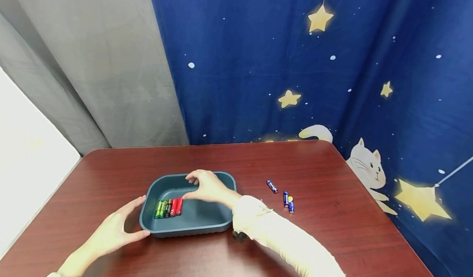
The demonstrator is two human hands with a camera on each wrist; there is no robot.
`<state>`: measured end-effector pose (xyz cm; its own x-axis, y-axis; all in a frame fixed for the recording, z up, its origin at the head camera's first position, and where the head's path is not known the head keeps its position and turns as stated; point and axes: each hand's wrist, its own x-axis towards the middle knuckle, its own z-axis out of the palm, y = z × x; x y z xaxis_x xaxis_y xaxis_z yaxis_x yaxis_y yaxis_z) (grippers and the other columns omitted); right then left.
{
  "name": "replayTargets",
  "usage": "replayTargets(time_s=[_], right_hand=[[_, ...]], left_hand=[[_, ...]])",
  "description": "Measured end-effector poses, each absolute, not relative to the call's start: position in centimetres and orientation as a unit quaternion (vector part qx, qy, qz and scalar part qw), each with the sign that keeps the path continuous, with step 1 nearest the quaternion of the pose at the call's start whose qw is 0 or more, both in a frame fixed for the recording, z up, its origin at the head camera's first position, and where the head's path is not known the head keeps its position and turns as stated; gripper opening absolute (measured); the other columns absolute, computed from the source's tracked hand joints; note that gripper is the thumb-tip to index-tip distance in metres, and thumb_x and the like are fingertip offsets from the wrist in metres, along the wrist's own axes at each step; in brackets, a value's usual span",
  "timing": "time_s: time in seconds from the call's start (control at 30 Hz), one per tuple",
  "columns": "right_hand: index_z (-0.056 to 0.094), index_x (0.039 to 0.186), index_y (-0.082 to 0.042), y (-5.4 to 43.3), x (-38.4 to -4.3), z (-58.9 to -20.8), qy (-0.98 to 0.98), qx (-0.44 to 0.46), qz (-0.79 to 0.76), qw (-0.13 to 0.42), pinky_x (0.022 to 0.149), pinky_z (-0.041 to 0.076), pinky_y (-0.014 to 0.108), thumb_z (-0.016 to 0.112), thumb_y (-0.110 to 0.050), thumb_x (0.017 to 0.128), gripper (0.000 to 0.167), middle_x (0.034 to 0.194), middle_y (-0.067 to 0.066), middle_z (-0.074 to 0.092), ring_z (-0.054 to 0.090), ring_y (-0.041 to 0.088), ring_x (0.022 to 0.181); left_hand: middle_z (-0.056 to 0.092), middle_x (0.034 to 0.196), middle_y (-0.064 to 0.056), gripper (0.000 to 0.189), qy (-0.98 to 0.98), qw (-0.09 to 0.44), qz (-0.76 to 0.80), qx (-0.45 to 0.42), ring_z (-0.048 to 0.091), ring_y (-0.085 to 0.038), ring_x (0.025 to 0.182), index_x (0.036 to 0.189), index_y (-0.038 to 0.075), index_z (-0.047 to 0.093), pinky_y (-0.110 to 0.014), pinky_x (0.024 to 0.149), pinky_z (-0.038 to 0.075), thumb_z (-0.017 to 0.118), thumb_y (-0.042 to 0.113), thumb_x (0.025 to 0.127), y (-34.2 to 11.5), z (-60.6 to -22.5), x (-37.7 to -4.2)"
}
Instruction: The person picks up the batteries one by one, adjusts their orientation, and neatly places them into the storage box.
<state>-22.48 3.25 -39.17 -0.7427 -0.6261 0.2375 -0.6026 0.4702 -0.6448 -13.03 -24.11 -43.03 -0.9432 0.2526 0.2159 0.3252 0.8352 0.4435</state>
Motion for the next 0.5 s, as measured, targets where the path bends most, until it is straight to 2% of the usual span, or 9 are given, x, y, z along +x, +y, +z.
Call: replayTargets(time_s=[0.17,0.27,0.5], right_hand=[[0.061,0.11,-0.006,5.4,-23.0,-38.3,0.838,-0.364,-0.406,-0.015,0.078,0.05,0.034,0.079,-0.023,0.069,0.048,0.104,0.008,0.063,0.058,0.019,0.092],[0.061,0.111,-0.007,7.0,-23.2,-37.7,0.83,-0.363,-0.423,-0.031,0.077,0.05,0.036,0.079,-0.02,0.068,0.048,0.104,0.007,0.064,0.059,0.018,0.092],[0.06,0.109,0.003,11.3,-20.9,-33.8,0.83,-0.323,-0.453,-0.048,0.075,0.05,0.046,0.076,-0.003,0.069,0.043,0.099,0.017,0.064,0.06,0.031,0.087]], left_hand=[[0.048,0.131,-0.011,0.091,-0.957,0.066,-0.243,-0.145,0.047,-0.029,0.117,0.132,0.008,0.045,-0.052,0.089,0.043,0.07,0.062,0.063,-24.2,-43.1,-13.0],[0.048,0.131,-0.011,0.091,-0.958,0.063,-0.242,-0.143,0.047,-0.029,0.117,0.132,0.008,0.045,-0.052,0.089,0.043,0.07,0.062,0.063,-24.1,-43.1,-12.9],[0.048,0.131,-0.011,0.091,-0.957,0.066,-0.244,-0.144,0.047,-0.029,0.117,0.132,0.008,0.045,-0.052,0.089,0.043,0.068,0.064,0.063,-24.1,-43.1,-13.0]])
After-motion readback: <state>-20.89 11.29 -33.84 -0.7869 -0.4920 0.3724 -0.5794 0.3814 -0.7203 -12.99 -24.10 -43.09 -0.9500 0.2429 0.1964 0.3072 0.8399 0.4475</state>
